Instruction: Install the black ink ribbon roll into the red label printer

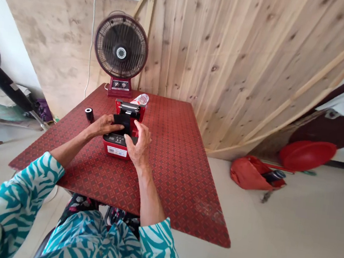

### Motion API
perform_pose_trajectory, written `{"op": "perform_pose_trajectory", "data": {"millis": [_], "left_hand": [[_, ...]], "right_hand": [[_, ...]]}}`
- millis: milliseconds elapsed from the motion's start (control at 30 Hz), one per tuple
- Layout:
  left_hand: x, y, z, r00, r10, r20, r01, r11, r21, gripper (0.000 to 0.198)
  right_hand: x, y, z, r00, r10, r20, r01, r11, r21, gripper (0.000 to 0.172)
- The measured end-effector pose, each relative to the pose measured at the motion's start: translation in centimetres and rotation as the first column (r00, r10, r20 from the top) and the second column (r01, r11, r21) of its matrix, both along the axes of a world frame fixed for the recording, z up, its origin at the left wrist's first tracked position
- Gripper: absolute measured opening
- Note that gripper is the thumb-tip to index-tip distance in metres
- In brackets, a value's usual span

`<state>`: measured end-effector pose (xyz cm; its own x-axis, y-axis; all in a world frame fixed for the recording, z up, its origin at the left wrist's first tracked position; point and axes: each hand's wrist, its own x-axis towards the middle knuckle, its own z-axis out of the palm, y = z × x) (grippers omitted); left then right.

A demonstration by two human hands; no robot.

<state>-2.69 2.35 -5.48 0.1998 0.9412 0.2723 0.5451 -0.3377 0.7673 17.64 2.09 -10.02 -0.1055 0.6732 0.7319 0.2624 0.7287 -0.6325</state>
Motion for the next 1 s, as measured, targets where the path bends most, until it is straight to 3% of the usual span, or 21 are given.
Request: {"op": "perform_pose_trajectory", "data": {"millis": [133, 300, 400, 467, 533, 633, 733, 833, 1000], "left_hand": [[0.2, 0.0, -0.4, 1.0, 0.001, -0.004, -0.001, 0.999, 0.048, 0.028], [0.2, -0.2, -0.6, 0.997, -0.071, -0.006, 0.071, 0.992, 0.109, 0.023], [0.3, -0.3, -0.7, 0.994, -0.108, 0.0, 0.107, 0.988, 0.115, 0.02], [0.2, -0.5, -0.8, 0.989, -0.14, 0.055, 0.135, 0.987, 0.092, 0.021], [-0.1, -0.7, -1.0, 0.962, -0.149, 0.231, 0.141, 0.989, 0.052, 0.025], [-0.6, -0.8, -1.5, 0.817, 0.002, 0.577, -0.043, 0.997, 0.058, 0.025], [-0.9, -0.6, -1.9, 0.661, 0.224, 0.716, -0.347, 0.938, 0.027, 0.021], [-0.8, -0.4, -2.2, 0.664, 0.322, 0.675, -0.428, 0.904, -0.011, 0.026], [-0.3, -0.7, -2.6, 0.71, 0.317, 0.629, -0.431, 0.902, 0.033, 0.037]], "right_hand": [[-0.1, 0.1, 1.9, 0.991, -0.054, 0.125, 0.052, 0.998, 0.019, 0.046], [-0.4, 0.7, 3.5, 0.996, 0.023, 0.083, -0.017, 0.998, -0.066, 0.045], [-0.4, 0.5, 3.7, 0.997, 0.035, 0.065, -0.031, 0.998, -0.059, 0.027], [-0.2, 0.0, 3.7, 0.996, 0.028, 0.087, -0.028, 1.0, -0.01, 0.012], [0.1, -0.7, 3.7, 0.993, 0.006, 0.12, -0.012, 0.999, 0.052, 0.014], [0.7, -2.2, 3.3, 0.983, -0.052, 0.179, 0.028, 0.99, 0.136, 0.014], [1.2, -3.7, 2.5, 0.964, -0.078, 0.256, 0.023, 0.977, 0.21, 0.01], [1.7, -4.7, 1.7, 0.949, -0.098, 0.3, 0.015, 0.964, 0.266, 0.011], [1.9, -5.0, 0.4, 0.938, -0.127, 0.323, 0.005, 0.935, 0.354, 0.017]]}}
